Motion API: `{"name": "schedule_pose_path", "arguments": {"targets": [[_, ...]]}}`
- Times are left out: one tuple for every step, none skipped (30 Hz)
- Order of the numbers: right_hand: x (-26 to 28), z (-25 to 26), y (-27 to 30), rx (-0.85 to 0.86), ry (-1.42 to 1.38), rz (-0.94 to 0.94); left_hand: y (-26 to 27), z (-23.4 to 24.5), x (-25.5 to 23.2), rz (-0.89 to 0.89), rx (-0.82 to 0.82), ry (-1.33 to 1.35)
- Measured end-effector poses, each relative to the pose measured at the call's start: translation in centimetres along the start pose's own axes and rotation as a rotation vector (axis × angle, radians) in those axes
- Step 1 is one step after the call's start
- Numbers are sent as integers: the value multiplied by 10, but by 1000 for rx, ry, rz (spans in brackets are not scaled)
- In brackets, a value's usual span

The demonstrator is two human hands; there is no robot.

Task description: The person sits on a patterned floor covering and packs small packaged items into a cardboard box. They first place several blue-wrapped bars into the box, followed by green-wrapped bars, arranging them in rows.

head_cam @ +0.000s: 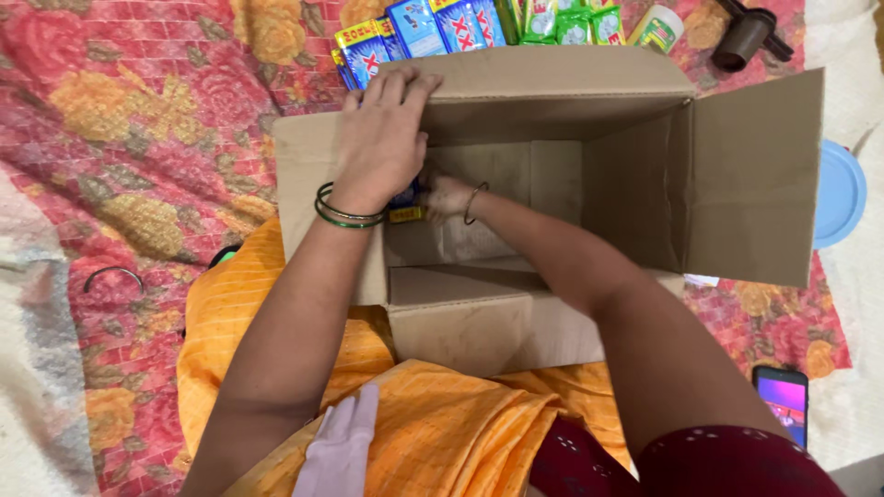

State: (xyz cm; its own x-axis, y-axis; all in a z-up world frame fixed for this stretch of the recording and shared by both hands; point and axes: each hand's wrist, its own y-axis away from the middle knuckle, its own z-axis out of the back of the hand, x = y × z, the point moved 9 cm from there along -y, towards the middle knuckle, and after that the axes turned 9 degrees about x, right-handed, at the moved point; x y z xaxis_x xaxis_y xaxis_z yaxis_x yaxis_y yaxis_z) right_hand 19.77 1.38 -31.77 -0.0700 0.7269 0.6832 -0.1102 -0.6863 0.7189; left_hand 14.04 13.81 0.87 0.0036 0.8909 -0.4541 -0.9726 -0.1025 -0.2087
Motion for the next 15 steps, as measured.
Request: {"name": "schedule_pose_path", "arguments": {"targets": [[-5, 1, -9, -58, 42, -2, -1, -1, 0, 7, 5, -7], [-8, 2, -15, -114, 84, -4, -1, -2, 2, 16, 12, -12], [-8, 6, -19, -171, 126, -5, -1, 0, 3, 12, 1, -21], [9, 5, -19, -195, 343, 139, 0, 0, 2, 10, -9, -26], [29, 1, -14, -215, 559, 285, 1, 0, 1, 7, -18, -31], [52, 0, -3, -240, 780, 434, 1, -1, 2, 25, 5, -8], [58, 3, 2, -197, 842, 354, 2, -1, 2, 42, 28, 16], [71, 11, 10, -160, 911, 276, -2, 2, 2, 58, 41, 35], [88, 19, 22, -124, 979, 197, -8, 2, 4, 89, 88, 63], [106, 26, 42, -84, 924, 179, -12, 2, 7, 122, 138, 90], [123, 33, 69, -45, 870, 162, -17, 0, 11, 155, 187, 118], [142, 40, 99, 13, 650, 206, -21, -5, 23, 275, 268, 233], [160, 46, 129, 72, 431, 247, -29, -11, 36, 393, 349, 350], [179, 61, 161, -20, 390, 306, -37, -20, 47, 510, 431, 471], [197, 71, 185, -112, 347, 365, -55, -16, 50, 481, 375, 422]]}}
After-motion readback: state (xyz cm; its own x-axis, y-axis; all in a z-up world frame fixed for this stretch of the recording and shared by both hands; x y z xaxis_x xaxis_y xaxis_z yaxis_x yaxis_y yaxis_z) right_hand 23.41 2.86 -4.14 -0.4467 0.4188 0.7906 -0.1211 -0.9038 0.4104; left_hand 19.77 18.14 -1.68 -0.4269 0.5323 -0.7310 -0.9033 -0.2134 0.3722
